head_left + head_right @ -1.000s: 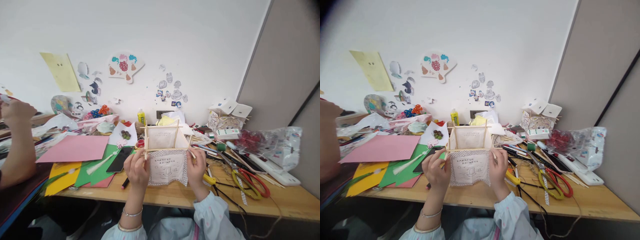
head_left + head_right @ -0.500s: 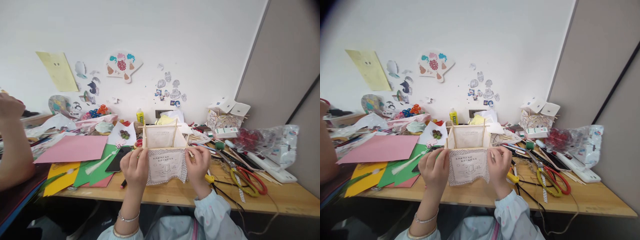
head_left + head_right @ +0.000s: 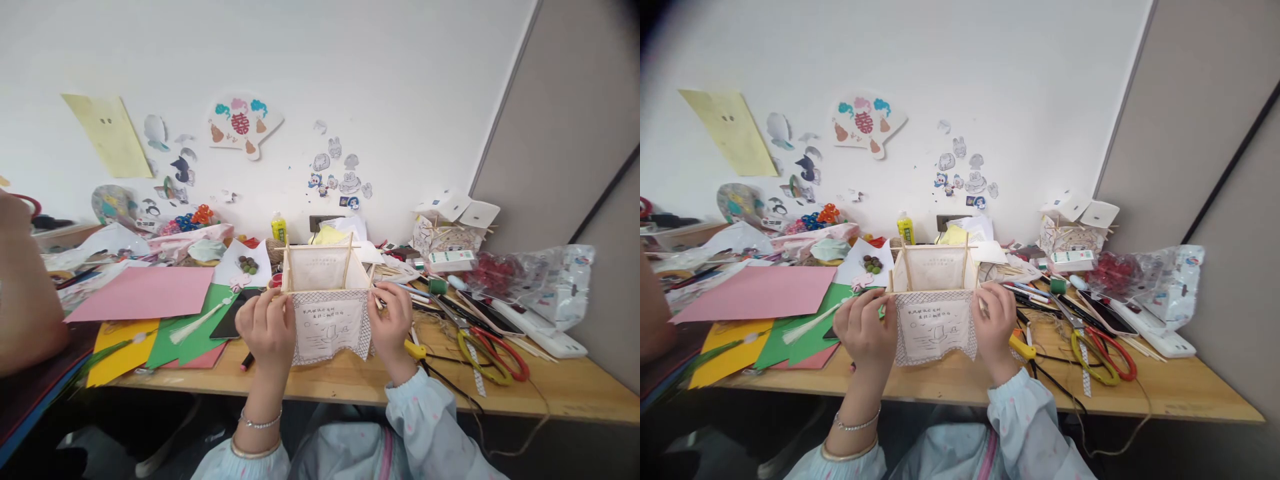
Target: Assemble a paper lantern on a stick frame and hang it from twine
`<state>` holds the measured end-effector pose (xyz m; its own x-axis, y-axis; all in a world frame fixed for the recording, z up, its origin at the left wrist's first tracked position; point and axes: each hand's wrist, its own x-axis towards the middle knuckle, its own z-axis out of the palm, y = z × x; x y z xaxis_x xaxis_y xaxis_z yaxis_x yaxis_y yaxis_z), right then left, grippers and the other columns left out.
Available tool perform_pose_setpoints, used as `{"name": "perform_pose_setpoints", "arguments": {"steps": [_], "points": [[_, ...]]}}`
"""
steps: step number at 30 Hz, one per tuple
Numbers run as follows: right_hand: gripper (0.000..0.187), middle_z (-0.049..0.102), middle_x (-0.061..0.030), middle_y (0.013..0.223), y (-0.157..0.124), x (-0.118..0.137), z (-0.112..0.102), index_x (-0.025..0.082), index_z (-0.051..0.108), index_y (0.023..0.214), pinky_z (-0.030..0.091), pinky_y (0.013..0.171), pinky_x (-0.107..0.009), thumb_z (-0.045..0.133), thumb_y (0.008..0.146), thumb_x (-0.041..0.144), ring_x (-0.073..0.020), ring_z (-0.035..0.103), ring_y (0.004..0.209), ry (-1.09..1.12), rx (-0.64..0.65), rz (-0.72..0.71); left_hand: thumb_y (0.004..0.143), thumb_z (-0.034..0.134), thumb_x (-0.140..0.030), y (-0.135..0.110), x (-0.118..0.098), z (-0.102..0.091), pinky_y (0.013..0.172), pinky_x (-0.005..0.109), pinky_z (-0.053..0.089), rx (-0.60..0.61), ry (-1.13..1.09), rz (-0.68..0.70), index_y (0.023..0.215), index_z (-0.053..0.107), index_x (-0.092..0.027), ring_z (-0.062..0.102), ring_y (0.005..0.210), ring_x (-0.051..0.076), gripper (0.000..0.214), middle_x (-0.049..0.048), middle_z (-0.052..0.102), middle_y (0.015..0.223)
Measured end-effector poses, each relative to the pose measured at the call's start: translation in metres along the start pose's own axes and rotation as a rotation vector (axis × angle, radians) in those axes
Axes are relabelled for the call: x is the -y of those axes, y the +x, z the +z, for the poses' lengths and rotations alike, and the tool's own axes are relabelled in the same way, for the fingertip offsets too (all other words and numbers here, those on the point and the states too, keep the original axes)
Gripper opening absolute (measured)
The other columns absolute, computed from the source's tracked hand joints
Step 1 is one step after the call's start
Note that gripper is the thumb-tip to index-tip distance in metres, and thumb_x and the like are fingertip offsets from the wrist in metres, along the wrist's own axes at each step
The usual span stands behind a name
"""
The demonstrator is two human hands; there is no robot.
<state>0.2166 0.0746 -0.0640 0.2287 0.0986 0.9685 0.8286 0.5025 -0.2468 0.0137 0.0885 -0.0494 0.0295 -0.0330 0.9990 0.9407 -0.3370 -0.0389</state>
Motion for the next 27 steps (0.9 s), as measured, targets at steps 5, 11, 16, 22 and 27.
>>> {"name": "perform_pose_setpoints", "arguments": {"steps": [5, 11, 16, 22, 27], "points": [[0.011, 0.059, -0.0057, 0.09, -0.003, 0.001, 0.004, 0.022, 0.059, 0.092, 0.05, 0.079, -0.039, 0.054, 0.085, 0.015, -0.0197, 0.057, 0.088, 0.031, -0.024, 0.048, 0.08, 0.063, -0.015, 0.0, -0.005, 0.005, 0.079, 0.04, 0.041, -0.017, 0.016, -0.049, 0.088, 0.058, -0.019, 0.059, 0.086, 0.024, 0.01, 0.011, 0.069, 0.089], [0.013, 0.058, -0.0058, 0.091, -0.004, -0.003, 0.004, 0.023, 0.058, 0.095, 0.049, 0.08, -0.039, 0.053, 0.087, 0.015, -0.0199, 0.056, 0.09, 0.028, 0.043, 0.031, 0.083, 0.061, -0.016, -0.001, 0.002, 0.005, 0.072, 0.034, 0.042, 0.033, -0.019, -0.019, 0.092, 0.057, -0.018, 0.061, 0.081, 0.02, 0.01, 0.0107, 0.068, 0.091], [0.013, 0.057, -0.0066, 0.096, -0.008, -0.009, 0.004, 0.024, 0.059, 0.098, 0.049, 0.082, -0.039, 0.05, 0.09, 0.019, -0.0199, 0.057, 0.091, 0.028, 0.095, 0.0, 0.085, 0.059, -0.015, -0.005, 0.01, 0.009, 0.06, 0.024, 0.044, 0.032, -0.059, 0.021, 0.095, 0.059, -0.017, 0.065, 0.082, 0.016, 0.011, 0.0097, 0.067, 0.093], [0.017, 0.057, -0.0061, 0.098, -0.01, -0.018, 0.006, 0.025, 0.058, 0.102, 0.049, 0.083, -0.039, 0.048, 0.09, 0.017, -0.0194, 0.057, 0.092, 0.04, 0.099, -0.058, 0.085, 0.06, -0.017, -0.007, 0.02, 0.015, 0.063, 0.022, 0.049, 0.013, -0.133, 0.087, 0.094, 0.057, -0.018, 0.066, 0.084, 0.016, 0.01, 0.0079, 0.066, 0.09], [0.019, 0.057, -0.006, 0.096, -0.008, -0.018, 0.005, 0.025, 0.057, 0.104, 0.049, 0.083, -0.038, 0.05, 0.09, 0.015, -0.0191, 0.057, 0.091, 0.047, 0.119, -0.076, 0.084, 0.061, -0.018, -0.005, 0.023, 0.014, 0.057, 0.021, 0.047, 0.029, -0.13, 0.083, 0.093, 0.057, -0.018, 0.067, 0.079, 0.014, 0.01, 0.0082, 0.068, 0.091]]}}
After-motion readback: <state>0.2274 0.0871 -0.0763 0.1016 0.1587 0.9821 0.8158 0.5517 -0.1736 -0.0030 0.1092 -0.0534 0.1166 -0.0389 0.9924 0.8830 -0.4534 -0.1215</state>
